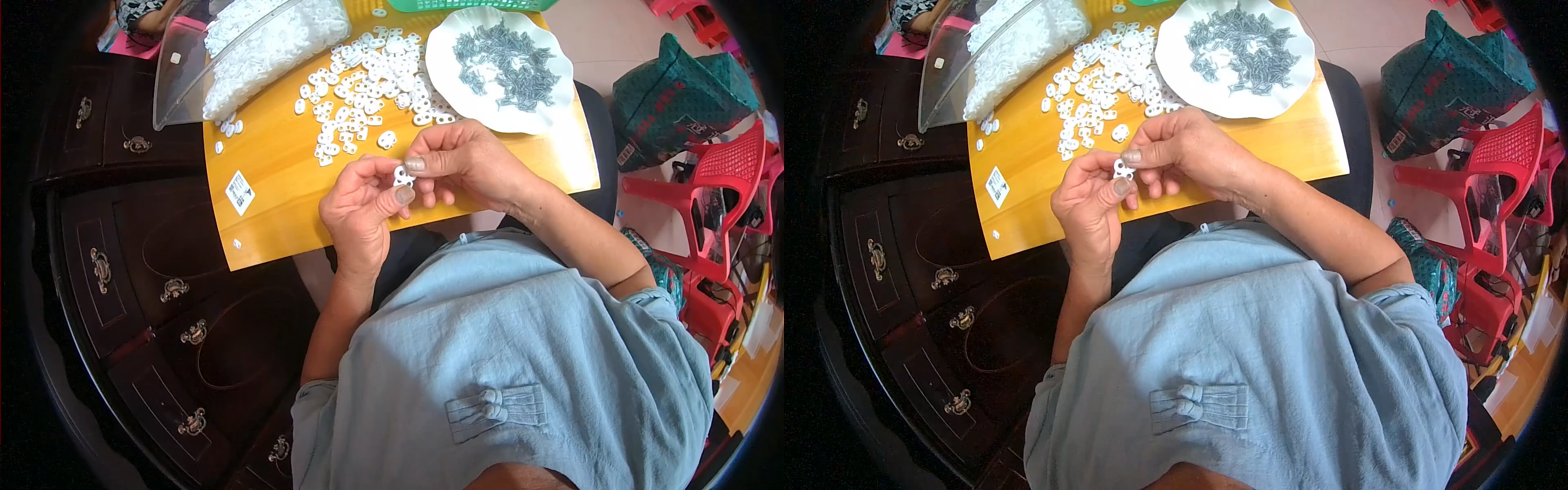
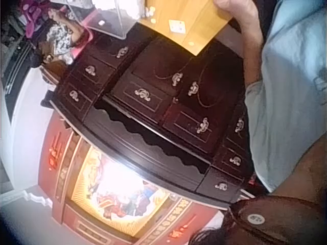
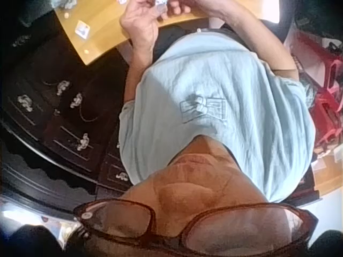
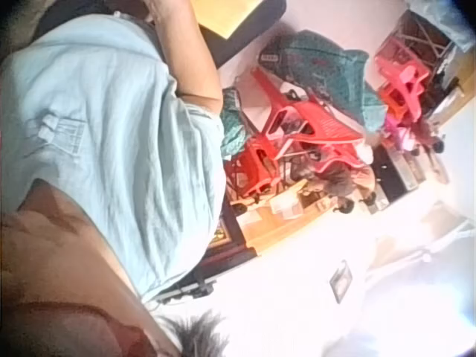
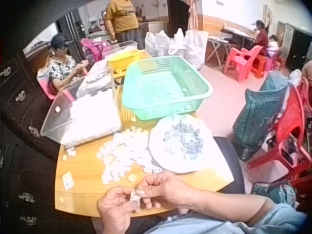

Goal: Manually assembling small white plastic components by inserting metal pins into them.

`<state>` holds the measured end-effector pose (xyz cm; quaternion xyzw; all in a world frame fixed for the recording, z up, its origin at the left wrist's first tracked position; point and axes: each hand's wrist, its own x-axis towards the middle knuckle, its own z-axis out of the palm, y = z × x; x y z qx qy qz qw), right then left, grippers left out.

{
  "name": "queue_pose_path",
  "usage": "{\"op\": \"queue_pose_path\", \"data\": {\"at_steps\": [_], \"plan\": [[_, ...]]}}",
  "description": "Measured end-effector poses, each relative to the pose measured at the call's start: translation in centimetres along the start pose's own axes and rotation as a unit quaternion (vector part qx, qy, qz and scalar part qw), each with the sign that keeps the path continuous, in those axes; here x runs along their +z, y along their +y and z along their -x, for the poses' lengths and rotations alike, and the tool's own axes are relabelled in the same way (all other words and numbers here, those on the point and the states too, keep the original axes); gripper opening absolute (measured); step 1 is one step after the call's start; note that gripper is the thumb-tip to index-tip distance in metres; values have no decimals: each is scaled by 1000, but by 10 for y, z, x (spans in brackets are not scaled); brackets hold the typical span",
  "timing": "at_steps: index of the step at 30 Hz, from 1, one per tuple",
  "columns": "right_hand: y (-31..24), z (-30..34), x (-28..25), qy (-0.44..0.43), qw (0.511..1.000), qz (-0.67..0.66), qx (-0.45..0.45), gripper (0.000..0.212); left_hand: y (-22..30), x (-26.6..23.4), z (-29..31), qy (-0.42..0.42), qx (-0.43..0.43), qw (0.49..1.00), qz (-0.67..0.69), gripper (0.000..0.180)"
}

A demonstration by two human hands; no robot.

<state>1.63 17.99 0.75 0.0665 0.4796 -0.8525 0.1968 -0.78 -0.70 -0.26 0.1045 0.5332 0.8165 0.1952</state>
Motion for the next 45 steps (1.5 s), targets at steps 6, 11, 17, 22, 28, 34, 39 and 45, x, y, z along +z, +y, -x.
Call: {"op": "queue_pose_path", "data": {"at_steps": [6,11,17,22,28,34,39,45], "plan": [[5,1,2,-7,1000,-1,-17,14,-4,3,4,26,-18,999,29,12],[5,3,7,65,996,7,-56,13,-12,11,8,145,85,985,-29,10],[5,15,2,56,996,-15,-62,13,-9,-2,13,161,72,984,-37,8],[-5,51,-10,89,989,70,-92,13,-5,-8,20,161,78,982,-63,8],[-10,72,-33,124,979,89,-134,13,-3,-8,17,154,75,983,-70,8],[-17,87,-36,150,973,99,-145,13,9,-31,9,200,159,910,-327,5],[-14,92,-48,160,968,94,-167,13,8,-51,10,192,204,873,-400,6],[-15,100,-46,199,969,80,-121,12,7,-53,6,184,174,887,-385,7]]}}
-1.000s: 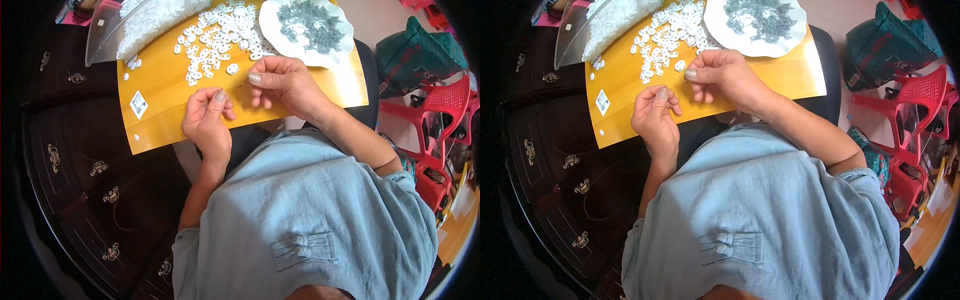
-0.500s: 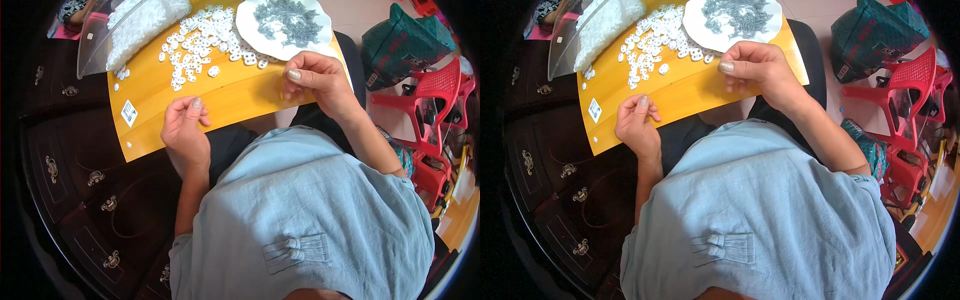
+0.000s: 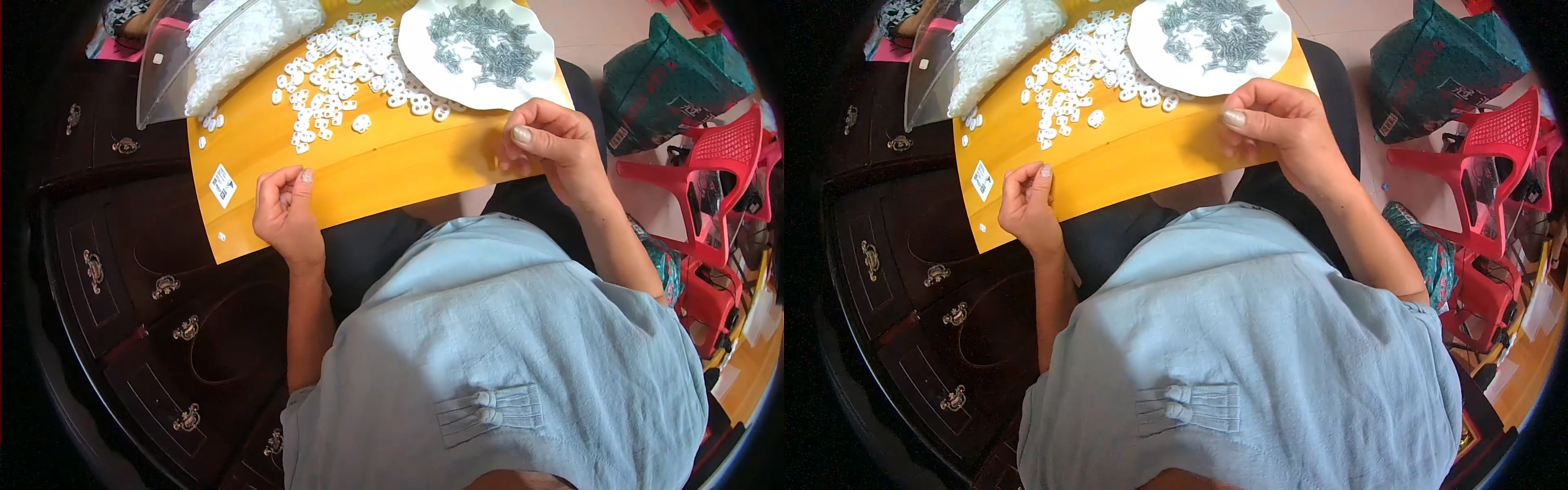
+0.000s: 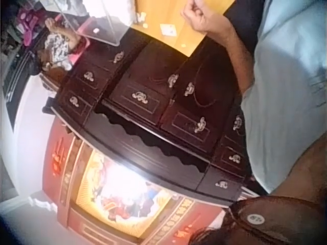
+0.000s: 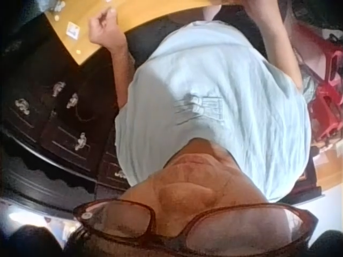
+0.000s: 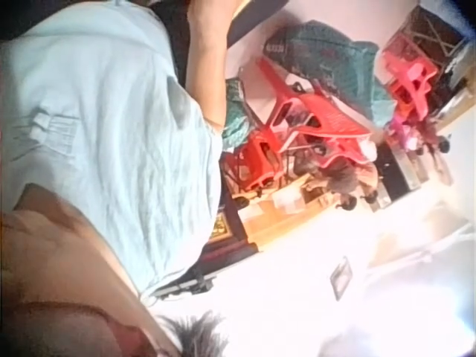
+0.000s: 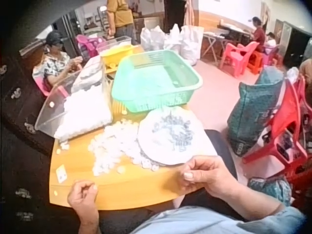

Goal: Manually assembling small white plastic components by inserting metal pins into them.

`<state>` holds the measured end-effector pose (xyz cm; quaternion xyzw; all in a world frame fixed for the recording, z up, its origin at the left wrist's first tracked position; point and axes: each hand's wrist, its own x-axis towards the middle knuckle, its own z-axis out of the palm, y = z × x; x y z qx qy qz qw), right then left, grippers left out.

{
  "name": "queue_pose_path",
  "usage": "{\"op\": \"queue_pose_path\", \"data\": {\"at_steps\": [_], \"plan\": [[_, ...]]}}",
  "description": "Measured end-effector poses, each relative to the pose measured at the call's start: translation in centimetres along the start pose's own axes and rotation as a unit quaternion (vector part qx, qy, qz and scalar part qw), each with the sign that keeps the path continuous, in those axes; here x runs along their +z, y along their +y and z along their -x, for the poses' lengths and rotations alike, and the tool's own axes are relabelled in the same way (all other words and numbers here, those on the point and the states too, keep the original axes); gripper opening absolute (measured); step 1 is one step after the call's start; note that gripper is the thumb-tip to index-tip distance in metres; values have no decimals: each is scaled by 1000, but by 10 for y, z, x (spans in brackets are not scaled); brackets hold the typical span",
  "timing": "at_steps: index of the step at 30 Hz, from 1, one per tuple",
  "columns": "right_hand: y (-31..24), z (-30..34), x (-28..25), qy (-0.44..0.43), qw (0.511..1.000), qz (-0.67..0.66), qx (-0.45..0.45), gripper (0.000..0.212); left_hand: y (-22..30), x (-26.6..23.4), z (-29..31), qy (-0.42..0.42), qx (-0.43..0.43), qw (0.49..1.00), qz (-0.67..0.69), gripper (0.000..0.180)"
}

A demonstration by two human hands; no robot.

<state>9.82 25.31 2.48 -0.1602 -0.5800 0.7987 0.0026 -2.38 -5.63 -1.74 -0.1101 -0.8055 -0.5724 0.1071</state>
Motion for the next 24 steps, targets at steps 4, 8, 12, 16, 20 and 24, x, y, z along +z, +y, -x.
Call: {"op": "queue_pose_path", "data": {"at_steps": [4,8,12,16,20,24], "plan": [[-14,6,-24,41,984,40,-167,13,-3,-4,1,4,-19,1000,-4,6],[-22,7,-96,185,939,3,-289,15,-5,3,1,10,10,1000,4,6],[55,-15,-215,408,881,46,-234,13,-3,10,0,-1,20,998,-61,5],[215,-26,-274,415,883,211,-59,14,-6,18,-1,-21,79,985,-151,6],[329,-33,-229,261,866,415,93,27,-10,6,6,-13,30,980,-194,8],[376,-35,-205,215,860,419,197,24,-14,7,3,-18,24,968,-249,13]]}}
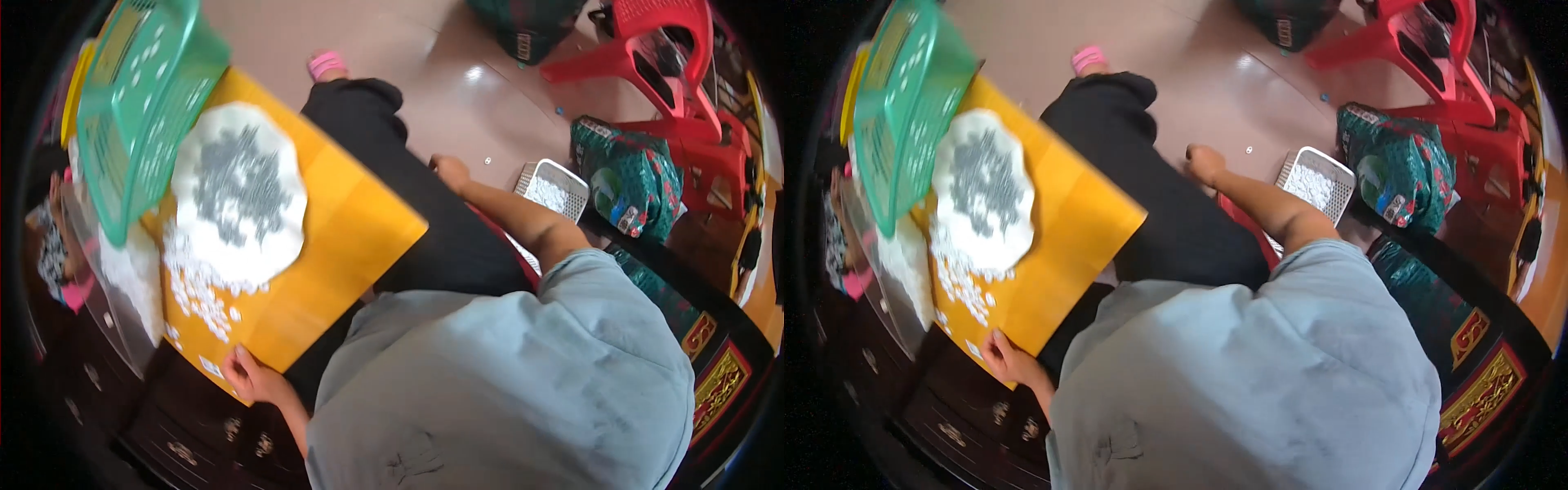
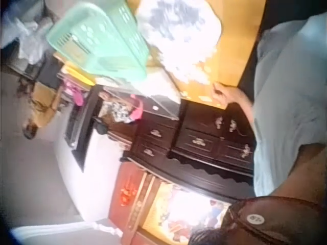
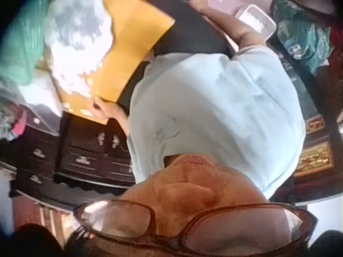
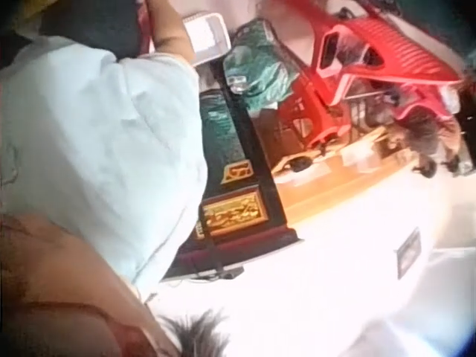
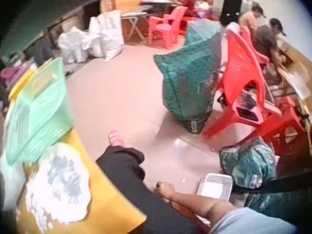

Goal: Manually assembling small white plastic components by inserting metal pins into them.

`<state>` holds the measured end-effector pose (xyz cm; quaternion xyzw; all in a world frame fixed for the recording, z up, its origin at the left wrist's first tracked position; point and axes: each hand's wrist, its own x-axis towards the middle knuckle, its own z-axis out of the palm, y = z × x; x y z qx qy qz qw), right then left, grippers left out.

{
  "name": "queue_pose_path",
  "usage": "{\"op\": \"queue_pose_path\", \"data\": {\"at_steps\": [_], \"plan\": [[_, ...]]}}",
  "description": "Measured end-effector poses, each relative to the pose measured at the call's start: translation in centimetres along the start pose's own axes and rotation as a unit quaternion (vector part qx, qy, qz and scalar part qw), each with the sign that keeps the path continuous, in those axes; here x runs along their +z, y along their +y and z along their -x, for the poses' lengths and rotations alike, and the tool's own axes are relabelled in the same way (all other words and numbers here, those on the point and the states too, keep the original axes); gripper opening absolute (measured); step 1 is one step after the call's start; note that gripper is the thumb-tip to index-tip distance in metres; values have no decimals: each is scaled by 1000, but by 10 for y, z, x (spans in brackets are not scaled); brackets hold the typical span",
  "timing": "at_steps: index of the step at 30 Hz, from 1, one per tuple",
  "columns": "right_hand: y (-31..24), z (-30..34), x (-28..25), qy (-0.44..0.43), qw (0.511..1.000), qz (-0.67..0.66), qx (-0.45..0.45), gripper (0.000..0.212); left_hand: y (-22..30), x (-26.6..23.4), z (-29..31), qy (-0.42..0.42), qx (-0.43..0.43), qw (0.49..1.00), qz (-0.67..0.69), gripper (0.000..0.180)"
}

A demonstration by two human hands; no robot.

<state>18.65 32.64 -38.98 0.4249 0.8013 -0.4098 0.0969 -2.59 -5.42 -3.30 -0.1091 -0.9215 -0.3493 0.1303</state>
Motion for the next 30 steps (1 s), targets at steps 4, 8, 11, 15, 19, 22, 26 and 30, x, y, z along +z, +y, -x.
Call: {"op": "queue_pose_path", "data": {"at_steps": [4,8,11,15,19,22,26,30], "plan": [[20,-8,44,12,999,11,29,21,8,6,2,22,-26,999,8,16],[20,-7,48,47,995,-46,71,17,12,7,-2,18,-41,999,-21,21],[22,-6,50,77,991,-46,97,17,2,6,-5,17,-30,999,-26,24],[5,-17,57,36,997,-27,59,17,5,5,-6,26,-29,998,-47,25],[-9,-31,65,16,997,51,-47,21,2,11,-5,24,-26,998,-46,26],[-25,-41,66,-21,985,128,-111,24,-1,8,-5,20,-11,998,-62,22],[-31,-49,68,-40,964,201,-166,22,-14,6,-6,30,15,999,38,17],[-25,-54,69,-49,964,195,-172,22,-33,3,-11,59,26,994,86,18]]}}
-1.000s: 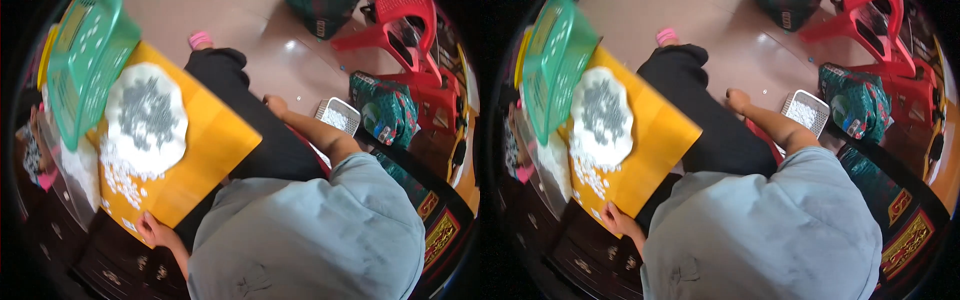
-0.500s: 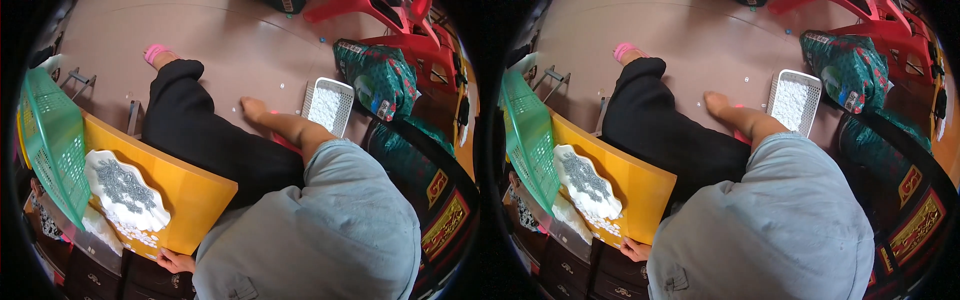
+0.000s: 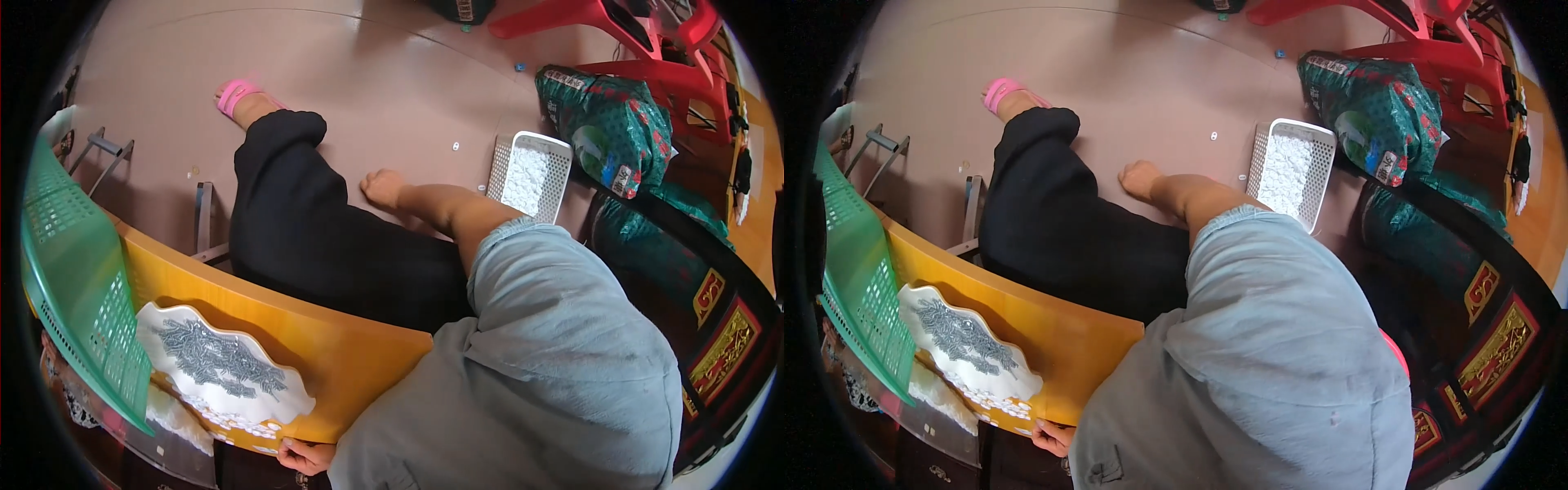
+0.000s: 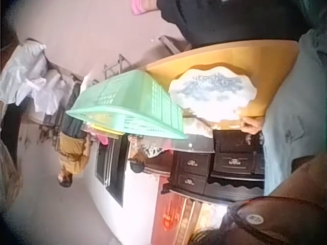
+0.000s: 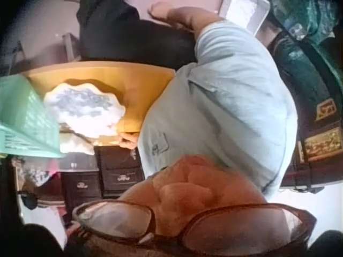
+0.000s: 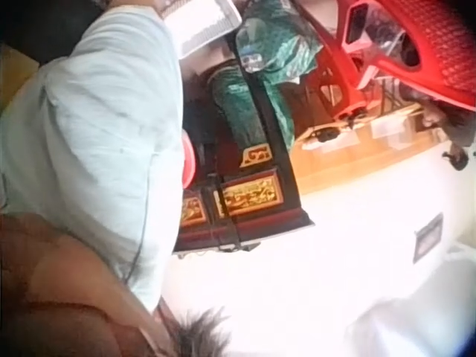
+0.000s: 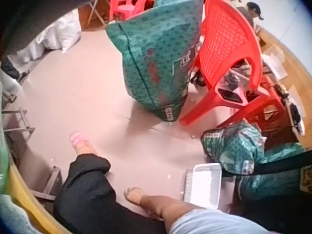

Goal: Manually assembling small white plastic components by inserting metal pins into them.

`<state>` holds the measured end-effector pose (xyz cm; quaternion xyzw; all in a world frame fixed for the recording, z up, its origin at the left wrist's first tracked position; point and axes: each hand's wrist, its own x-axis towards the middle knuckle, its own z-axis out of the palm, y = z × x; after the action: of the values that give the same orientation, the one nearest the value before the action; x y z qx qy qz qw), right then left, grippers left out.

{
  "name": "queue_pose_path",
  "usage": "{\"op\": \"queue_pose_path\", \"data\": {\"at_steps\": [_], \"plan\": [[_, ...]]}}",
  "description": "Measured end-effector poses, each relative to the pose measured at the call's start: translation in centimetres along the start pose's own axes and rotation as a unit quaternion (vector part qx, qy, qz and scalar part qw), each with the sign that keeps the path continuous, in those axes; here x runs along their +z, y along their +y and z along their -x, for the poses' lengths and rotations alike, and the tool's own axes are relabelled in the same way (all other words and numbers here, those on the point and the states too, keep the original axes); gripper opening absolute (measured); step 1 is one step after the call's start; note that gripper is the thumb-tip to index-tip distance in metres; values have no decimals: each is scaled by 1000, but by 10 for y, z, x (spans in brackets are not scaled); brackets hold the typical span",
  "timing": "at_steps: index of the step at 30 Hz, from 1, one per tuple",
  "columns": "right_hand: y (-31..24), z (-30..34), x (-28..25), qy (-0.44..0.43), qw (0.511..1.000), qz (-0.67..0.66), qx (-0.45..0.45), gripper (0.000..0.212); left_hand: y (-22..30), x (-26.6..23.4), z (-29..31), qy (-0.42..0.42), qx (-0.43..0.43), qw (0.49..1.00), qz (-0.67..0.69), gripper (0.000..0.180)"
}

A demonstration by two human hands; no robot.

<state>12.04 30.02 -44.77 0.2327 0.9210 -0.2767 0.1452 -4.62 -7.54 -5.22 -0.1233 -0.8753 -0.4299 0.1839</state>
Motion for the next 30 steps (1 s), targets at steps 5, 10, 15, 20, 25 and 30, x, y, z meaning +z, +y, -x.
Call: {"op": "queue_pose_path", "data": {"at_steps": [5,10,15,20,25,30], "plan": [[-1,-3,8,-1,1000,14,-20,20,-7,-11,-3,-61,48,994,-76,19],[6,16,21,32,992,-109,60,19,17,18,4,19,8,999,-45,21],[43,59,8,200,870,-354,278,16,22,8,6,-12,-32,997,-75,20],[124,109,8,310,805,-262,433,12,22,12,4,-28,-4,996,-79,21],[142,117,2,282,785,-221,505,19,15,3,2,-30,-18,997,-74,22],[151,118,-3,239,770,-254,535,30,19,10,4,-31,-1,996,-82,21]]}}
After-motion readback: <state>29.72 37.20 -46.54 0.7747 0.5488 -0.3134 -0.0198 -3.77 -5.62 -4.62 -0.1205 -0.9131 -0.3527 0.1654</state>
